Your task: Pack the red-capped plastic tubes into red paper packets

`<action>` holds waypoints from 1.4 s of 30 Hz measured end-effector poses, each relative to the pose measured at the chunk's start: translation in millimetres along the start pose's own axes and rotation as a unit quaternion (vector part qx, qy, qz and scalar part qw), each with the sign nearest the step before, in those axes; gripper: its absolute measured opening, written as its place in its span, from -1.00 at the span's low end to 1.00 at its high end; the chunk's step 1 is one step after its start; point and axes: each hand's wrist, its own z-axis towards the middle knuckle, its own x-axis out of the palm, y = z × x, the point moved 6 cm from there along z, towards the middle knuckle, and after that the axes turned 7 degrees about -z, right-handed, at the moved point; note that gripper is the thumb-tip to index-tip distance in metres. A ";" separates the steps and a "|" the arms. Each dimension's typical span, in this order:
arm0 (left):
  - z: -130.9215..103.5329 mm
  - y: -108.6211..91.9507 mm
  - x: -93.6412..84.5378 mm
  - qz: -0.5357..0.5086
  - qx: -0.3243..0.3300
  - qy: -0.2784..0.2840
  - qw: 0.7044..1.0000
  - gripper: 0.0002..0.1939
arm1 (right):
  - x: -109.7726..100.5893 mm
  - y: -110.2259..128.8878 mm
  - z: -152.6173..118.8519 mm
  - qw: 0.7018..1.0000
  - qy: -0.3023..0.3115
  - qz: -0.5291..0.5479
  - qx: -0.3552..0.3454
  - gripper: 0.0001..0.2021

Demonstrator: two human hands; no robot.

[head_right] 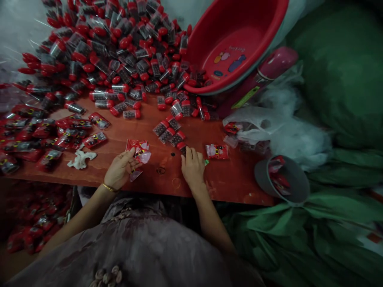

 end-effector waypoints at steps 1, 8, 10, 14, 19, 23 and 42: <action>-0.3 0.5 0.8 -0.001 -0.001 0.003 1.000 -0.51 | 0.1 -0.1 1.7 1.000 0.005 0.022 0.010 -0.62; -5.3 -4.2 4.3 0.014 0.051 0.011 0.999 -0.56 | -27.4 30.3 -26.0 0.870 0.121 0.463 0.122 -0.65; -6.5 -4.8 5.9 0.034 0.078 0.025 0.996 -0.59 | -34.2 46.3 -34.9 0.814 0.166 0.542 0.125 -0.66; -8.3 -9.1 7.4 0.095 0.136 0.059 0.984 -0.66 | -41.1 59.9 -36.4 0.804 0.180 0.553 0.121 -0.73; -7.6 -18.4 8.0 0.190 0.163 0.086 0.964 -0.71 | -45.4 67.7 -27.5 0.850 0.172 0.497 0.018 -0.80; -5.3 -17.0 11.0 0.162 0.114 0.098 0.975 -0.72 | -42.5 68.8 -26.9 0.861 0.161 0.482 0.006 -0.79; -19.0 29.9 24.2 -0.053 0.003 0.047 0.997 -0.56 | -26.4 80.8 -34.6 0.858 0.060 0.498 0.108 -0.74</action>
